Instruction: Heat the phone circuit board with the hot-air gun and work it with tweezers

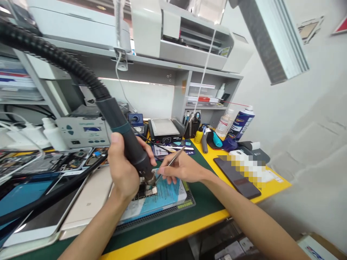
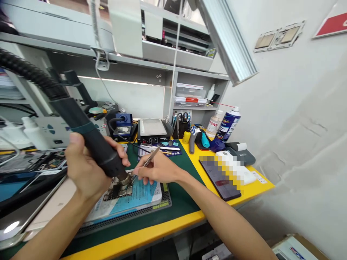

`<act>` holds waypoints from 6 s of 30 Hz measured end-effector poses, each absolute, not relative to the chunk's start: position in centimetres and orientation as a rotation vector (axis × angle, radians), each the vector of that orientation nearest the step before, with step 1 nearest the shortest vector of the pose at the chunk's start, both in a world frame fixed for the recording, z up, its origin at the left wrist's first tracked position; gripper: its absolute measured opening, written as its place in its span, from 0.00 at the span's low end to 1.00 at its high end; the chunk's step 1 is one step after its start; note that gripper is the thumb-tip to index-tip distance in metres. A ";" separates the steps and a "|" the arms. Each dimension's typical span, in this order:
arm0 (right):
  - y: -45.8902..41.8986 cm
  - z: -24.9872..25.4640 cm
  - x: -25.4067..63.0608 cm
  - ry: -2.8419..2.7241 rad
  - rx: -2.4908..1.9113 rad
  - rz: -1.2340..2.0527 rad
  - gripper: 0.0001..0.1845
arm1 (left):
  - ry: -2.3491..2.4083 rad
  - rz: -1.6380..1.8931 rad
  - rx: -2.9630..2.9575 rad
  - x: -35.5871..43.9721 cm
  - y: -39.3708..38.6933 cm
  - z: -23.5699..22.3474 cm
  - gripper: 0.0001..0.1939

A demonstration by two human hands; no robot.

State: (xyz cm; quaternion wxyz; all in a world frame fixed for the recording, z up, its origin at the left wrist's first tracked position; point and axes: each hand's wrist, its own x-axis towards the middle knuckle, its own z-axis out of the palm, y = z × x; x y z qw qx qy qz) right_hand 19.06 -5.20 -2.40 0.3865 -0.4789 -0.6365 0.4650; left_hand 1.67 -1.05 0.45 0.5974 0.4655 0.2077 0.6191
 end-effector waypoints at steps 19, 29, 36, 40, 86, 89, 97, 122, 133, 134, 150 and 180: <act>-5.7 -1.7 18.6 -1.667 -1.301 1.116 0.22 | 0.420 1.409 1.063 1.5 -0.6 -0.4 0.34; -5.9 -1.5 18.6 -1.673 -1.335 1.116 0.22 | 0.432 1.408 1.060 1.4 -0.6 -0.3 0.34; -6.0 -1.4 18.5 -1.678 -1.342 1.100 0.22 | 0.438 1.421 1.076 1.4 -0.7 -0.2 0.35; -6.1 -1.2 18.4 -1.659 -1.349 1.115 0.21 | 0.440 1.420 1.072 1.5 -0.6 -0.2 0.35; -6.4 -1.3 17.6 -1.691 -1.371 1.035 0.12 | 0.420 1.404 1.091 1.6 -1.1 -0.1 0.34; -6.4 -1.5 17.6 -1.679 -1.383 1.035 0.11 | 0.419 1.396 1.099 1.6 -1.1 -0.1 0.34; -6.4 -1.4 17.6 -1.703 -1.379 1.027 0.12 | 0.406 1.383 1.084 1.5 -1.0 -0.2 0.33; -6.3 -1.7 17.8 -1.740 -1.352 1.013 0.14 | 0.405 1.371 1.088 1.5 -0.8 -0.3 0.34; -6.4 -1.7 17.8 -1.717 -1.361 1.030 0.15 | 0.429 1.374 1.075 1.5 -1.0 0.0 0.35; -6.4 -1.7 17.7 -1.719 -1.362 1.030 0.15 | 0.429 1.377 1.075 1.5 -1.0 0.0 0.35; -6.4 -1.6 17.6 -1.696 -1.363 1.045 0.14 | 0.411 1.375 1.088 1.4 -1.0 -0.1 0.36; -6.3 -1.5 17.7 -1.691 -1.371 0.986 0.11 | 0.395 1.410 1.072 1.3 -0.5 0.0 0.36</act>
